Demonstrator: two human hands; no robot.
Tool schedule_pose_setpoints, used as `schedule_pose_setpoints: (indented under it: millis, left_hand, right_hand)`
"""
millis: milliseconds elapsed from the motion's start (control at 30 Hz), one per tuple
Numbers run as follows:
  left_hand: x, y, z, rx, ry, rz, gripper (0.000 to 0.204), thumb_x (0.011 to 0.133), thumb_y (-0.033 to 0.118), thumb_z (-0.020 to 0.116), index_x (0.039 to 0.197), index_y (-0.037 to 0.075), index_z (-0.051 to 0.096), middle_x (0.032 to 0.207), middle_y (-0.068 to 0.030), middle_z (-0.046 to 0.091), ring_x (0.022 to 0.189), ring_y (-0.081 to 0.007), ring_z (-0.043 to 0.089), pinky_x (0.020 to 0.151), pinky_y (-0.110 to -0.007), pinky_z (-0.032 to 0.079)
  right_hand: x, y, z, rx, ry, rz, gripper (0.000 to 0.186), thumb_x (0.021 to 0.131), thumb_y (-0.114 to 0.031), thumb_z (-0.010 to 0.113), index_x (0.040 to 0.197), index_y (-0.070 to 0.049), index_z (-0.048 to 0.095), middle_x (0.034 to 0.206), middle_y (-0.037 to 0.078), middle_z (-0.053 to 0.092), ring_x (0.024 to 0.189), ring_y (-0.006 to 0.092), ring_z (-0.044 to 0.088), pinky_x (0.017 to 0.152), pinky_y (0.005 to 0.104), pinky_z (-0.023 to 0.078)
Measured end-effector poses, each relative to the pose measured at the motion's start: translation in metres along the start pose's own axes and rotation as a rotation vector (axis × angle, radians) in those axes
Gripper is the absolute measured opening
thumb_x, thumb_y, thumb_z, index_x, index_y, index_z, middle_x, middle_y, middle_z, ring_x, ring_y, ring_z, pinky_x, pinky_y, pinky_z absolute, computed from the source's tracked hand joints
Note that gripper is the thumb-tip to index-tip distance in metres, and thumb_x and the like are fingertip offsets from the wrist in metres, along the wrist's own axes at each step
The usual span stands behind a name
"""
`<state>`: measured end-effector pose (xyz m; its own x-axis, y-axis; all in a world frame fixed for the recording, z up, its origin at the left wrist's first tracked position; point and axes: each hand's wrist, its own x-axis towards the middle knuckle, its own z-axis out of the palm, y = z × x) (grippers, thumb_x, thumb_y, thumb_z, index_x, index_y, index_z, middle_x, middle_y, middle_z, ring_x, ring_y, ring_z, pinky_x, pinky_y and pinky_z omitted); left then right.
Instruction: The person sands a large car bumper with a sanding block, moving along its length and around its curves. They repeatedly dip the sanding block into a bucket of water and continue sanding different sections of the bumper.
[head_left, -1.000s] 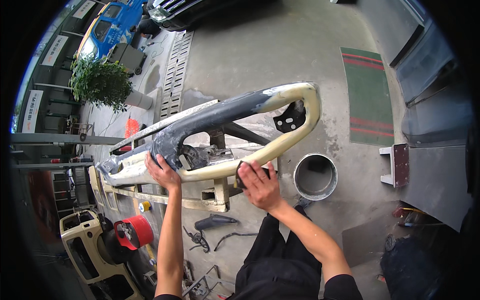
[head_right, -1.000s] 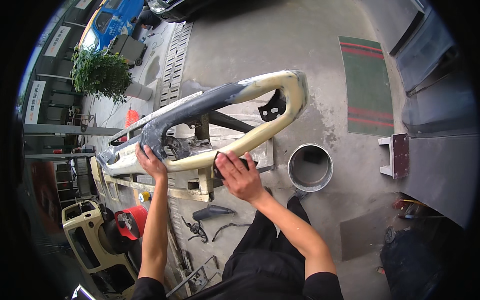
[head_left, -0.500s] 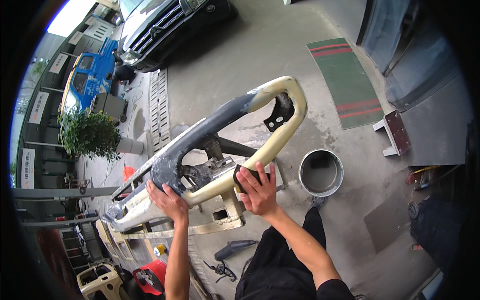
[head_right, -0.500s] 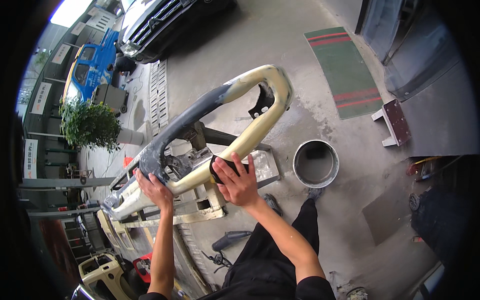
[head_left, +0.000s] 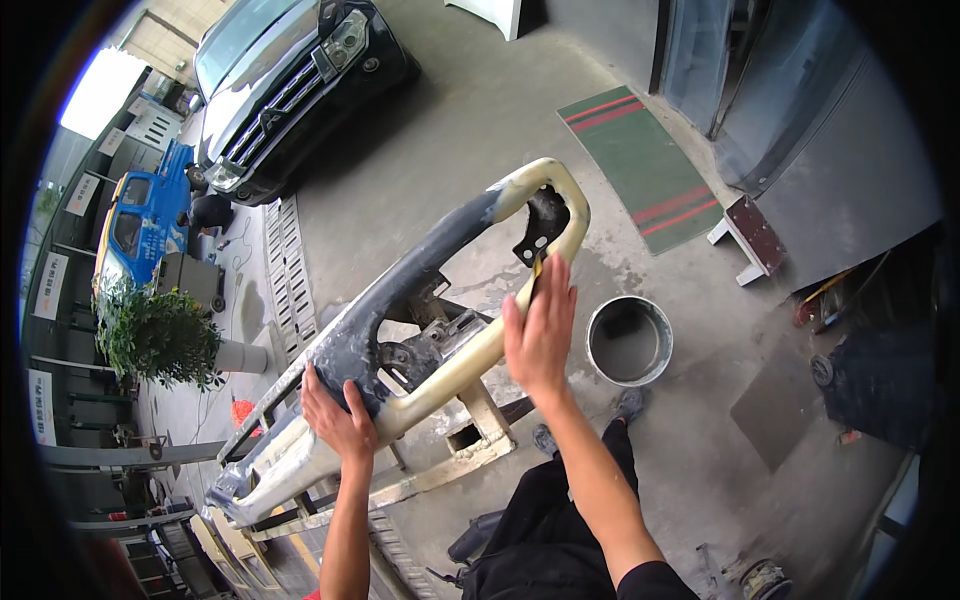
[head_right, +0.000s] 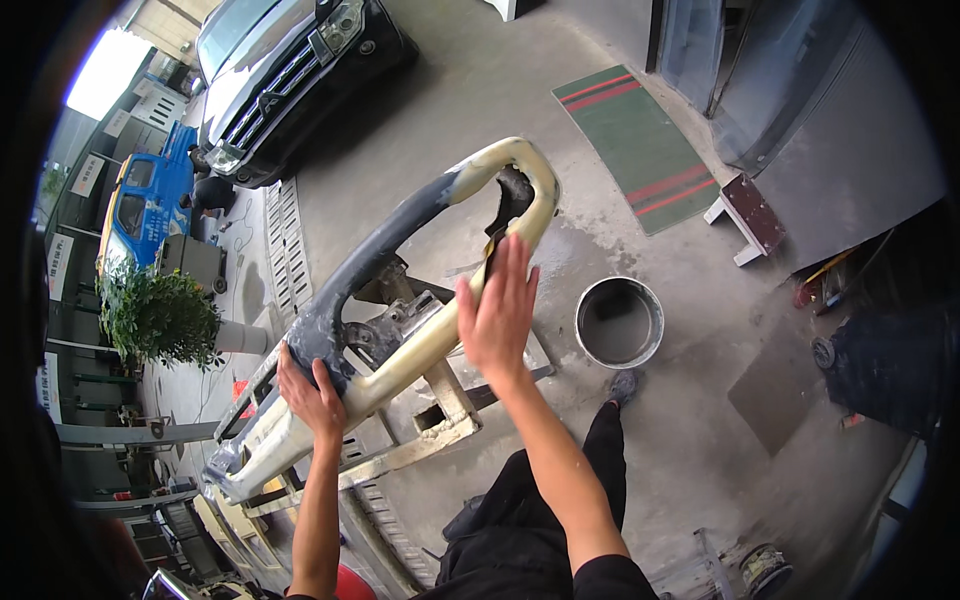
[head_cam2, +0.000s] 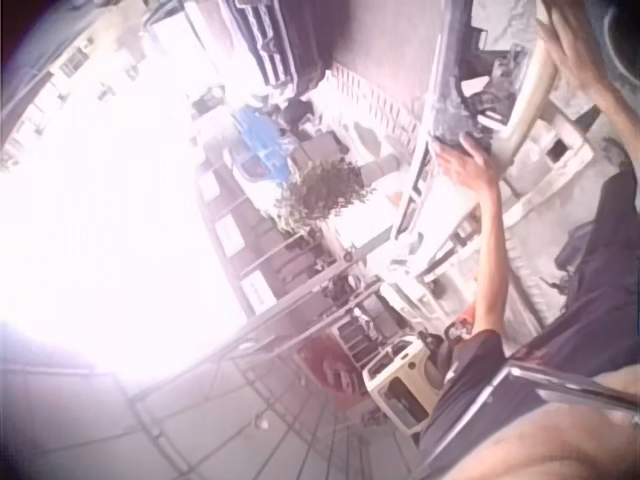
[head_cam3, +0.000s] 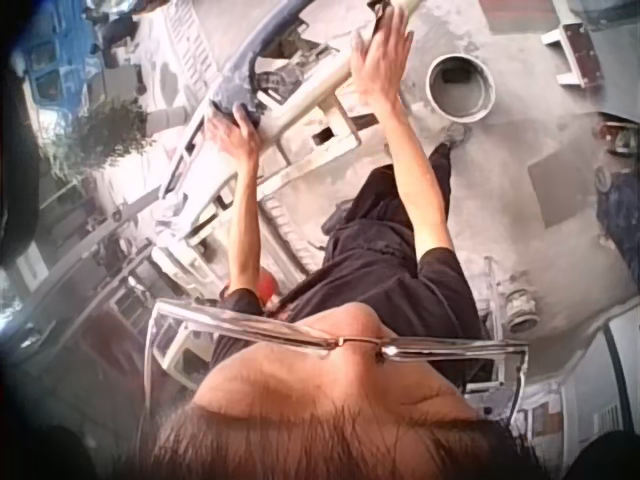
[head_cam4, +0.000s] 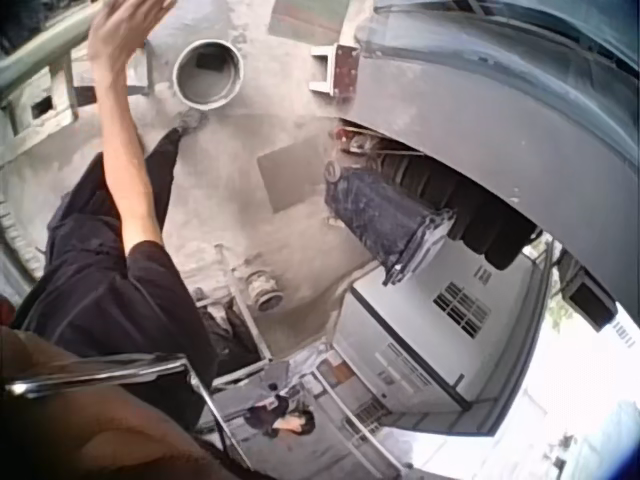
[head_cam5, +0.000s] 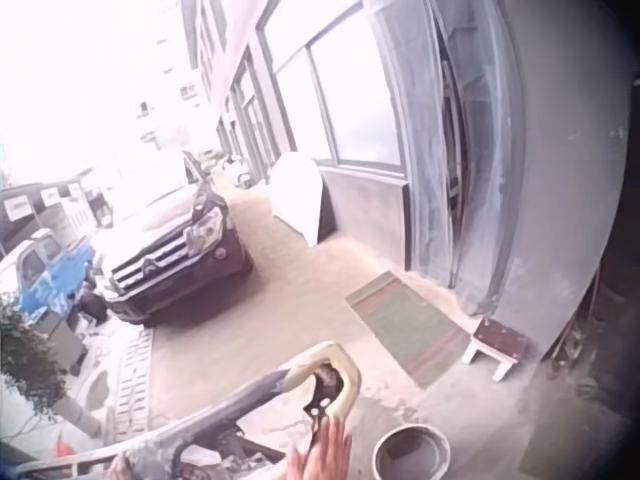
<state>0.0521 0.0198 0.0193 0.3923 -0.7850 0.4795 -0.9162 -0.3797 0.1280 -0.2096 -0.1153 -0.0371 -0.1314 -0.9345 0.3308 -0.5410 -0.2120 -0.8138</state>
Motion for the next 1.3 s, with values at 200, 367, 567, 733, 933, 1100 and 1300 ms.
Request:
schedule_pose_setpoints:
  millis: [200,367,567,733,933,1100,1300]
  left_hand:
    - [0.002,-0.002,0.003,-0.022,0.009,-0.008,0.068,0.103,0.04,0.056,0.157,0.001,0.04,0.15,-0.0246,0.051,0.138,-0.0425,0.047,0.118,-0.05,0.031]
    - [0.002,-0.002,0.001,-0.011,0.008,-0.007,0.068,0.103,0.04,0.056,0.157,0.001,0.041,0.15,-0.0243,0.051,0.137,-0.042,0.047,0.118,-0.05,0.03]
    - [0.001,0.003,-0.003,-0.038,0.0,-0.026,0.068,0.103,0.039,0.056,0.157,0.002,0.041,0.15,-0.0234,0.051,0.139,-0.0409,0.047,0.118,-0.049,0.031]
    - [0.002,0.003,0.0,-0.037,-0.003,-0.027,0.068,0.103,0.04,0.056,0.157,0.002,0.04,0.151,-0.023,0.051,0.139,-0.0405,0.047,0.118,-0.05,0.031]
    - [0.001,0.004,-0.005,-0.042,-0.023,-0.035,0.068,0.104,0.042,0.054,0.158,0.002,0.039,0.152,-0.0245,0.049,0.141,-0.0419,0.045,0.119,-0.05,0.029]
    - [0.001,0.009,-0.003,-0.003,0.002,-0.003,0.064,0.107,0.04,0.049,0.156,-0.001,0.041,0.151,-0.0242,0.051,0.14,-0.0427,0.046,0.118,-0.05,0.031]
    - [0.0,0.003,0.001,-0.023,-0.01,-0.021,0.067,0.105,0.041,0.05,0.157,0.0,0.04,0.15,-0.0254,0.05,0.14,-0.0437,0.045,0.119,-0.051,0.029]
  right_hand:
    - [-0.001,-0.028,-0.001,-0.041,-0.073,0.157,0.095,0.106,-0.054,0.047,0.158,0.018,0.016,0.167,0.038,0.014,0.158,0.0486,0.016,0.129,0.0552,0.015]
    - [-0.043,-0.041,-0.007,-0.004,0.029,0.045,0.063,0.107,-0.027,0.052,0.151,0.016,0.037,0.159,0.036,0.035,0.15,0.0497,0.033,0.124,0.054,0.03]
    - [-0.001,-0.009,-0.05,0.283,0.168,0.229,0.06,0.104,0.001,0.046,0.162,-0.001,0.03,0.151,0.033,0.049,0.141,0.0467,0.049,0.114,0.0467,0.046]
    - [-0.006,0.0,-0.053,0.039,-0.09,0.072,0.061,0.094,0.014,0.048,0.154,0.002,0.046,0.152,0.032,0.05,0.14,0.0457,0.051,0.115,0.0453,0.046]
    - [-0.041,-0.044,-0.01,0.056,-0.088,-0.205,0.061,0.099,-0.016,0.057,0.153,0.008,0.043,0.16,0.029,0.041,0.15,0.0475,0.037,0.125,0.0567,0.029]
    - [0.053,0.023,-0.019,0.156,-0.118,-0.148,0.076,0.103,-0.041,0.052,0.157,0.009,0.034,0.159,0.033,0.04,0.151,0.0461,0.034,0.127,0.0524,0.023]
    - [-0.018,0.003,-0.018,0.089,-0.19,-0.449,0.088,0.103,-0.063,0.043,0.159,0.005,0.035,0.16,0.027,0.041,0.149,0.0426,0.038,0.124,0.0517,0.029]
